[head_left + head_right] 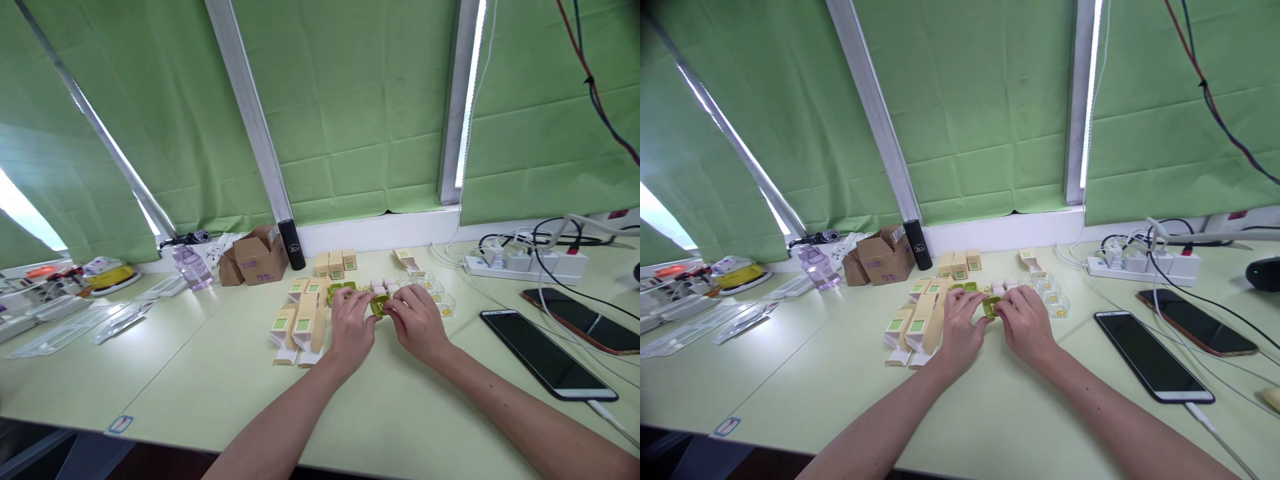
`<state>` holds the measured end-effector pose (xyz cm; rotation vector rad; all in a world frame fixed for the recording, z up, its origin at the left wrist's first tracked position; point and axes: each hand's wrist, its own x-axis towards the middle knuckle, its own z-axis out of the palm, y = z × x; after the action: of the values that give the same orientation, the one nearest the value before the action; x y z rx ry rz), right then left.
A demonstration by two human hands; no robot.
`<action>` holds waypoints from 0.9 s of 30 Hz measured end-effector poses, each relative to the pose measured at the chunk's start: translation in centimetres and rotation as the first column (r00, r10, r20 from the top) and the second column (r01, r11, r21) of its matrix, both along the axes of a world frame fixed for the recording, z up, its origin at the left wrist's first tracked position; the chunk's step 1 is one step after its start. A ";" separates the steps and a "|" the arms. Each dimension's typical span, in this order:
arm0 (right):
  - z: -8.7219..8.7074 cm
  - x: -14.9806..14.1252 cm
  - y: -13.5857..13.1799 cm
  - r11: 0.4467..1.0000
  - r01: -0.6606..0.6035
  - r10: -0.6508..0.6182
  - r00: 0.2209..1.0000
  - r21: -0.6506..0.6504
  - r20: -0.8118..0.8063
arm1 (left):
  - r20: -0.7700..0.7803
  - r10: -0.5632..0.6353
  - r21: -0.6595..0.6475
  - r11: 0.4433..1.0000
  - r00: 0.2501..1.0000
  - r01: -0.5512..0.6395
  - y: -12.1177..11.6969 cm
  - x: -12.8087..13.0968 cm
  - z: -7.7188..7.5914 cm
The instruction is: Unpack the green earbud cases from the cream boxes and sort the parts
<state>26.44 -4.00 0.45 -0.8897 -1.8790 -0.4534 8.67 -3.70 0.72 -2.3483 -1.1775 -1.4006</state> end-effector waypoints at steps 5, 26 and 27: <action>0.1 0.0 0.0 1.000 0.001 -0.001 1.000 0.009 0.003 | 0.006 0.008 -0.010 1.000 1.000 -0.008 0.1 0.0 0.0; -1.1 -0.6 1.9 0.987 0.020 -0.023 1.000 -0.162 -0.014 | 0.420 0.251 -0.321 0.940 0.872 -0.116 1.3 -1.6 2.0; -1.2 -0.9 2.2 0.983 0.034 -0.033 0.999 -0.179 0.012 | 0.430 0.258 -0.331 0.937 0.865 -0.115 1.4 -1.6 2.0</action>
<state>25.54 -1.77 -0.75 -1.0408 -1.9379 -0.3124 7.04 -2.32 2.74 -2.0344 -1.8057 -1.8982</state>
